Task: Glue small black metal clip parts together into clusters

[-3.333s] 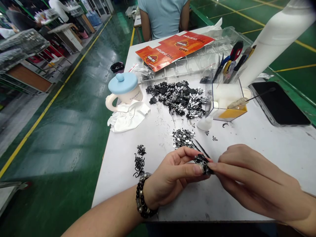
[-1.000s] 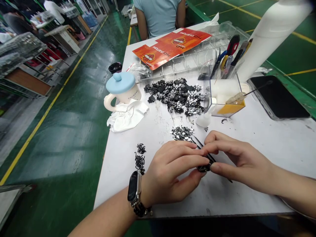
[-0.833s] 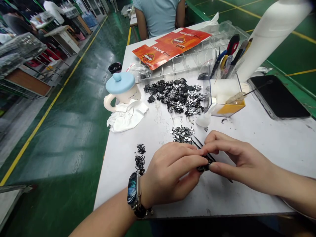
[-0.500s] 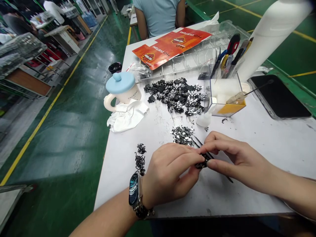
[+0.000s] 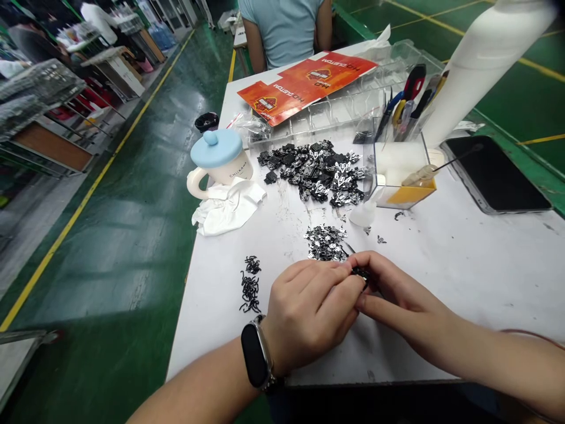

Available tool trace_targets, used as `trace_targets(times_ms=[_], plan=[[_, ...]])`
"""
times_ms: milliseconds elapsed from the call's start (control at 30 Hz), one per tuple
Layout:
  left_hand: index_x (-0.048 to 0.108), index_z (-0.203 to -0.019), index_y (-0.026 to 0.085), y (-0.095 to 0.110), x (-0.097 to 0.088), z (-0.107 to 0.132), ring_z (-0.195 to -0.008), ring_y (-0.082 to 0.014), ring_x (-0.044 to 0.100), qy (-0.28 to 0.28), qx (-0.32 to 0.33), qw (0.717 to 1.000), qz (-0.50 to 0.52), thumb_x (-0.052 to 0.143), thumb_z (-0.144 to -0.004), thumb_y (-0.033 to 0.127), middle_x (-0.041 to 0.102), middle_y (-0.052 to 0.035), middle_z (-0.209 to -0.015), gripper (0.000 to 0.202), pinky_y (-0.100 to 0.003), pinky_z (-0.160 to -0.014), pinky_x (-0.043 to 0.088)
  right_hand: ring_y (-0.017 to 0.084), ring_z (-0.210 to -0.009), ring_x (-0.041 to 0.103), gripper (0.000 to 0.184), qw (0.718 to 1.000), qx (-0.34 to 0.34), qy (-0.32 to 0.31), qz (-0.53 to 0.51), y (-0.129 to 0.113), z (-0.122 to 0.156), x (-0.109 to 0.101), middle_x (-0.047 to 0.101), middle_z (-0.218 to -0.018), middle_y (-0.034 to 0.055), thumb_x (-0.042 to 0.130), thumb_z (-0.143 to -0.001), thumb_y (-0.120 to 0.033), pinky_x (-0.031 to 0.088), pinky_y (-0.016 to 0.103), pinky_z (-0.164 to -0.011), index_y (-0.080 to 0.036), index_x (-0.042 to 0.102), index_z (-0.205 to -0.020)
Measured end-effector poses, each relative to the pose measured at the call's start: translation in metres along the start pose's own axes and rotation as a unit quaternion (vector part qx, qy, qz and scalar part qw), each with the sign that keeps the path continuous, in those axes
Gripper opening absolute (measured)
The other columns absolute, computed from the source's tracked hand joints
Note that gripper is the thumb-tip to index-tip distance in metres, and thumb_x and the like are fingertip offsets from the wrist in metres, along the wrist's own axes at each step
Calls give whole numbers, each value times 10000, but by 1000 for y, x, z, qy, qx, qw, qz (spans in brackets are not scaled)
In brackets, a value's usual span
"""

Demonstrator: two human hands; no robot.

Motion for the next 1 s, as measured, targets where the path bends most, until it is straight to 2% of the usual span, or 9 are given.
trace_targets(times_ms=[167, 433, 533, 600, 700, 767, 800, 900, 1000], plan=[[640, -929, 132, 2, 2, 0, -866, -181, 701, -7, 4, 1000, -21, 673, -765, 125, 745, -71, -881, 168, -310, -783, 586, 198, -991, 474, 229, 1000, -15, 3, 3, -2, 0, 0, 477, -904, -10, 484, -909, -377, 411, 355, -832, -305, 419, -1117], [635, -940, 145, 1, 3, 0, -871, -178, 705, -22, -5, 1000, -4, 660, -766, 112, 748, -64, -867, 178, -300, -794, 579, 189, -973, 481, 219, 999, -24, 5, 36, 1, 2, 0, 492, -908, -8, 453, -926, -360, 429, 335, -792, -308, 404, -1133], [642, -922, 159, -7, 0, -1, -810, -163, 706, -12, -61, 997, 43, 649, -742, 91, 747, -48, -836, 192, -279, -751, 572, 166, -873, 484, 225, 996, -31, -10, 81, -4, 0, -3, 503, -904, -16, 488, -915, -416, 426, 324, -757, -314, 437, -1109], [655, -906, 161, -19, -3, -1, -770, -142, 699, -2, -147, 984, 99, 648, -721, 73, 747, -34, -836, 205, -249, -727, 561, 155, -854, 477, 209, 987, -74, -9, 144, -14, -1, -10, 513, -912, -18, 520, -905, -410, 416, 320, -769, -312, 477, -1085], [678, -880, 153, -37, 4, 5, -751, -115, 688, -21, -294, 930, 218, 673, -717, 86, 744, -22, -834, 177, -197, -734, 549, 153, -871, 473, 184, 948, -191, 43, 252, -37, 1, -25, 522, -900, -10, 557, -895, -352, 387, 322, -792, -293, 525, -1066], [688, -876, 156, -44, 15, 13, -753, -111, 679, -49, -371, 876, 305, 701, -722, 126, 739, -20, -826, 157, -188, -744, 545, 145, -858, 477, 139, 922, -255, 54, 285, -46, 3, -29, 524, -883, -7, 562, -897, -308, 376, 313, -778, -274, 553, -1031], [691, -880, 163, -45, 21, 17, -750, -109, 673, -62, -402, 845, 348, 714, -724, 149, 736, -16, -822, 158, -188, -740, 543, 138, -851, 481, 104, 918, -272, 45, 284, -48, 3, -29, 525, -879, -5, 560, -900, -289, 377, 304, -766, -265, 564, -1001], [692, -876, 178, -46, 37, 30, -744, -98, 659, -86, -482, 737, 465, 760, -700, 191, 727, -6, -815, 189, -179, -721, 528, 122, -820, 488, 22, 933, -279, 9, 229, -46, 2, -26, 519, -853, -8, 565, -899, -265, 388, 272, -722, -245, 574, -896], [686, -847, 169, -43, 50, 43, -698, -80, 651, -97, -551, 628, 541, 801, -656, 185, 716, -2, -763, 224, -165, -680, 506, 113, -775, 479, 62, 950, -254, 2, 180, -43, 0, -24, 506, -796, -18, 571, -898, -276, 388, 255, -696, -240, 561, -848]])
Point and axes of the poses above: each hand's wrist, its own z-axis away from the middle knuckle, its own x-axis out of the palm, y = z × x, the point moved 8 cm from there along -z, towards the middle knuckle
